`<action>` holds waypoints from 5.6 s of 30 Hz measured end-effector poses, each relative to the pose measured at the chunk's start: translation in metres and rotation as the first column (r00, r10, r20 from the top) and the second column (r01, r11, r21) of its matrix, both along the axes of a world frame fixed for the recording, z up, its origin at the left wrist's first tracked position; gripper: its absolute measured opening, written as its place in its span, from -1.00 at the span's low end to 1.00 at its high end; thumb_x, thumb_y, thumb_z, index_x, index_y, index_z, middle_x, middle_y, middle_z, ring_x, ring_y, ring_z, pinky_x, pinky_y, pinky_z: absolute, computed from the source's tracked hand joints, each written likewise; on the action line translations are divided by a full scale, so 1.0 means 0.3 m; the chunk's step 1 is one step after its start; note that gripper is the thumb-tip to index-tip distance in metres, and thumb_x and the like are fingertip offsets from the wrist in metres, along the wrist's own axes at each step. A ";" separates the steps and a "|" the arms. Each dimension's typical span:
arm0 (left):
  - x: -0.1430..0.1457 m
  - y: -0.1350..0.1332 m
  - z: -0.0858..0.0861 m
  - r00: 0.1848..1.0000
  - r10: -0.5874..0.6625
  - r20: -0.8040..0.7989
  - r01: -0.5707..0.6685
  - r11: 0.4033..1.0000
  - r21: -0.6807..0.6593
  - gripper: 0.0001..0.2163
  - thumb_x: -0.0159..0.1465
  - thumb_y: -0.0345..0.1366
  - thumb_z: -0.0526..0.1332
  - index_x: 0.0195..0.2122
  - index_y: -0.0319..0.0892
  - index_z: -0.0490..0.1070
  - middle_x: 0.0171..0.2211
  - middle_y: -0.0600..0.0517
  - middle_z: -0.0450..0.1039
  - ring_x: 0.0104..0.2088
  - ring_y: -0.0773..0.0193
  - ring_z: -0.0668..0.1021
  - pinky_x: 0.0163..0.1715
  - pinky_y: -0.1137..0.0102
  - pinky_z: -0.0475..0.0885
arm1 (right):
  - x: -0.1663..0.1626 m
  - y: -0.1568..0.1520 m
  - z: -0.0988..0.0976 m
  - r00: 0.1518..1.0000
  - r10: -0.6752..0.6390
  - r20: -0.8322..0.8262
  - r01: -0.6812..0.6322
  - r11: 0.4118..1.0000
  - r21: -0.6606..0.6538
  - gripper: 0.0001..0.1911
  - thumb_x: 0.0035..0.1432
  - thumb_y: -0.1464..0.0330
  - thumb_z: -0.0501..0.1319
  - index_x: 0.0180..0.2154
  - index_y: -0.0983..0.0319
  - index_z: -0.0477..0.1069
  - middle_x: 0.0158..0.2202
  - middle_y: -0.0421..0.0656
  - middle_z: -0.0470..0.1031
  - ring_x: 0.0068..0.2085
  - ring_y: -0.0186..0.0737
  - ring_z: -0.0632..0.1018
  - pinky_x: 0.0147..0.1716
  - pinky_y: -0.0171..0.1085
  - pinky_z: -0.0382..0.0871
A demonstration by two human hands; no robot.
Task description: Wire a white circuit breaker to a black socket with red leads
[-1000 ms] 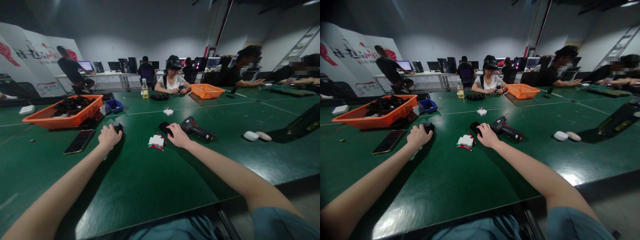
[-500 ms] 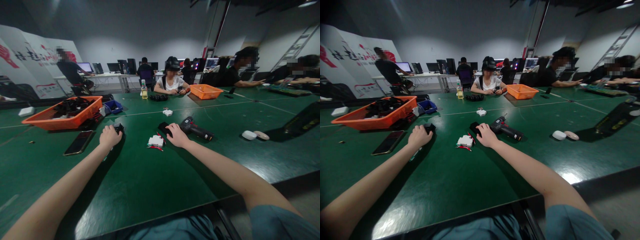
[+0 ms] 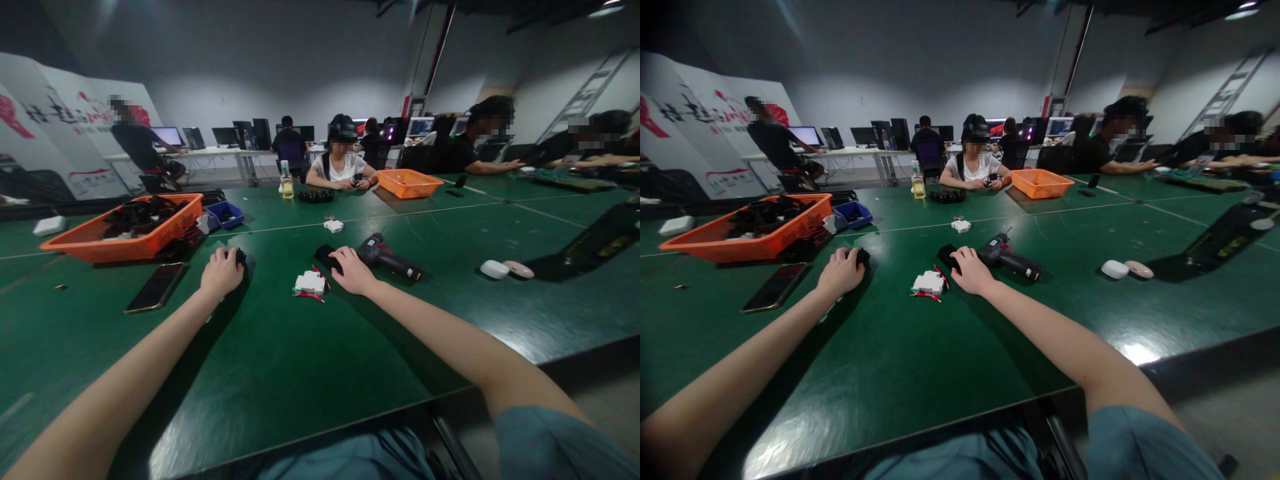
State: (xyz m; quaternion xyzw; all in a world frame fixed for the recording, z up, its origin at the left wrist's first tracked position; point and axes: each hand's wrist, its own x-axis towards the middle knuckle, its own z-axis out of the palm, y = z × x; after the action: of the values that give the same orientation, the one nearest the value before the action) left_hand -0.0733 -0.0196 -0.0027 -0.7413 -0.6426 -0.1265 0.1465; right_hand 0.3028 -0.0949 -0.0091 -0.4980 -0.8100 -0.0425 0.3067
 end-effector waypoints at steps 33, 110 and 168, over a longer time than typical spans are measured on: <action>0.009 0.000 -0.006 0.989 -0.150 -0.015 0.151 0.987 0.046 -0.43 0.22 -0.04 0.11 0.15 -0.36 0.24 0.06 -0.32 0.31 0.08 -0.15 0.40 0.06 0.12 0.37 | 0.002 0.001 0.000 1.000 0.006 0.002 -0.006 1.000 -0.007 -0.63 0.22 0.40 0.15 0.08 0.25 0.33 0.00 0.02 0.31 0.05 0.03 0.35 0.07 0.02 0.36; 0.046 -0.049 0.035 0.972 -0.161 -0.170 0.164 0.986 0.002 -0.63 0.32 -0.16 -0.06 -0.28 -0.20 0.52 -0.27 -0.19 0.56 -0.17 -0.03 0.56 -0.08 0.13 0.32 | -0.038 -0.039 0.049 0.998 0.026 0.065 -0.027 1.000 0.012 -0.73 0.24 0.24 0.18 -0.08 0.25 0.34 -0.14 0.00 0.39 -0.07 0.03 0.39 -0.06 -0.03 0.36; -0.149 -0.386 0.021 0.960 -0.254 0.116 0.261 0.964 -0.048 -0.62 0.33 -0.11 0.00 0.05 -0.12 0.42 0.03 -0.06 0.50 -0.04 0.09 0.57 -0.08 0.31 0.46 | -0.042 -0.058 0.058 0.997 0.063 0.046 -0.067 0.995 0.069 -0.77 0.33 0.26 0.11 -0.07 0.24 0.37 0.01 0.03 0.34 0.01 0.01 0.38 0.02 -0.01 0.32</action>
State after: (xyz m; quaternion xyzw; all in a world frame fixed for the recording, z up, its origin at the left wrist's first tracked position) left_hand -0.1179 -0.1353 0.0036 -0.8149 -0.5513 -0.1644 0.0703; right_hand 0.2901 -0.1121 0.0084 -0.4592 -0.8303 -0.0717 0.3074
